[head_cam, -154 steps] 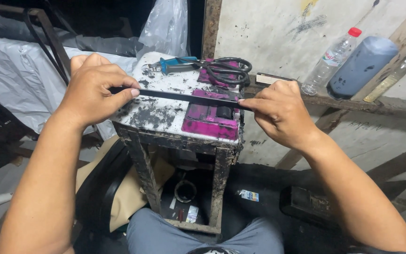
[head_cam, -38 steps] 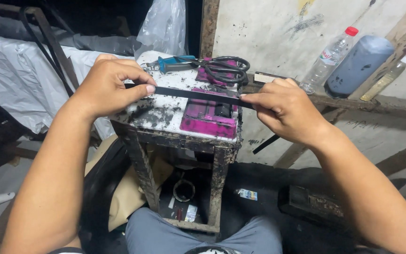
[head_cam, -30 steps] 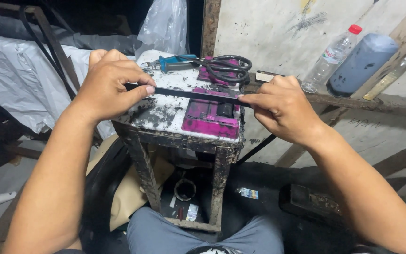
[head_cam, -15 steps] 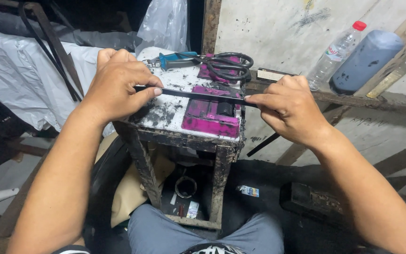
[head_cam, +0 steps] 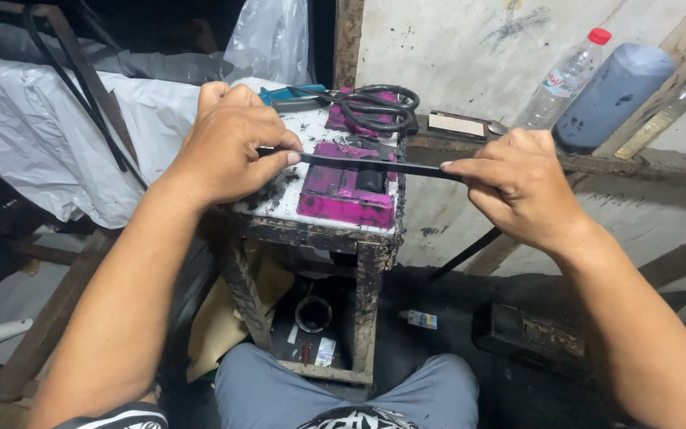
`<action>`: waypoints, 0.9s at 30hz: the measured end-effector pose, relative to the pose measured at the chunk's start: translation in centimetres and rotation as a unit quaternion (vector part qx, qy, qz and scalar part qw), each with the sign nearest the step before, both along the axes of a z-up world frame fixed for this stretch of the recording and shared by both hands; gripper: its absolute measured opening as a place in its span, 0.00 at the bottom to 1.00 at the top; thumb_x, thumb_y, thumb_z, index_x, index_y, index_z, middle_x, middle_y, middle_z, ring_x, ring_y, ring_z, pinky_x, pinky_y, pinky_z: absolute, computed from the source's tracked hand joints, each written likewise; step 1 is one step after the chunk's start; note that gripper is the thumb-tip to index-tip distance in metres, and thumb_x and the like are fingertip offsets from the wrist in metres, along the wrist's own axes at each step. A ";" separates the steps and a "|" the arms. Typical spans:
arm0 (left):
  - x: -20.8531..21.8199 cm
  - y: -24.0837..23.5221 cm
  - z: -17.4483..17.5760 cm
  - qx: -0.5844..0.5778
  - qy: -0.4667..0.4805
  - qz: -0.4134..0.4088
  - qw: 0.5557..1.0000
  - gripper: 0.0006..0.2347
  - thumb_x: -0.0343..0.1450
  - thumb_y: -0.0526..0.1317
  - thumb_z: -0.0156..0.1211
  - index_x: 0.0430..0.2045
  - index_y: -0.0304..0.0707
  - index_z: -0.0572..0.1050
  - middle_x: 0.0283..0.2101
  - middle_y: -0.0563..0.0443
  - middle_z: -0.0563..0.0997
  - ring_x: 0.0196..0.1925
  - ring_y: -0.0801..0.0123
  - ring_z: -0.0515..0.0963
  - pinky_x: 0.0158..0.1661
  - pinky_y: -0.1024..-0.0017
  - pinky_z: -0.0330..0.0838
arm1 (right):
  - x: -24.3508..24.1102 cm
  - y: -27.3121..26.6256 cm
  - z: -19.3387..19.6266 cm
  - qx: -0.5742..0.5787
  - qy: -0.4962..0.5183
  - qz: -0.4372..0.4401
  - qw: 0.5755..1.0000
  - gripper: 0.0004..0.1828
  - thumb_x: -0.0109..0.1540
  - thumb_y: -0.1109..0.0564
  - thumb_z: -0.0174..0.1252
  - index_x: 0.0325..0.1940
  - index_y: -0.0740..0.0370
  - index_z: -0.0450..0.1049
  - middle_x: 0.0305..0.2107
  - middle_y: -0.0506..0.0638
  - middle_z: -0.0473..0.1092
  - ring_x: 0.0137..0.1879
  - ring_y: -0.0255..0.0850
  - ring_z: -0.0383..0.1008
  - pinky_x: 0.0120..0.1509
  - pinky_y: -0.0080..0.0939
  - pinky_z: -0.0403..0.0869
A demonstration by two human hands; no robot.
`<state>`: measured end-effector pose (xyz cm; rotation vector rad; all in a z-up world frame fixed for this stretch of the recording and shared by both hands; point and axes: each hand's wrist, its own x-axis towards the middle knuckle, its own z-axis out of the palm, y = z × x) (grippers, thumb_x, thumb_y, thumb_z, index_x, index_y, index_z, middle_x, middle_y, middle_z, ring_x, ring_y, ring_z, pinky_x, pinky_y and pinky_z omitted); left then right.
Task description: Feeding leather strips through an edge-dyeing machine and hanging them on a line to dry using clothespins.
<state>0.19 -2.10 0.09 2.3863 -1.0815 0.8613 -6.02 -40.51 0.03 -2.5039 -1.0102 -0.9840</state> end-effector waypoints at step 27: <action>-0.4 -7.1 1.3 -0.009 0.023 -0.108 0.994 0.02 0.65 0.37 0.70 0.27 0.48 0.85 0.27 0.61 0.81 0.39 0.67 0.68 0.55 0.62 0.52 | -2.7 -6.3 -0.5 0.000 0.067 -0.088 0.994 0.20 0.57 0.67 0.58 0.50 0.53 0.83 0.34 0.43 0.74 0.44 0.38 0.65 0.59 0.39 0.55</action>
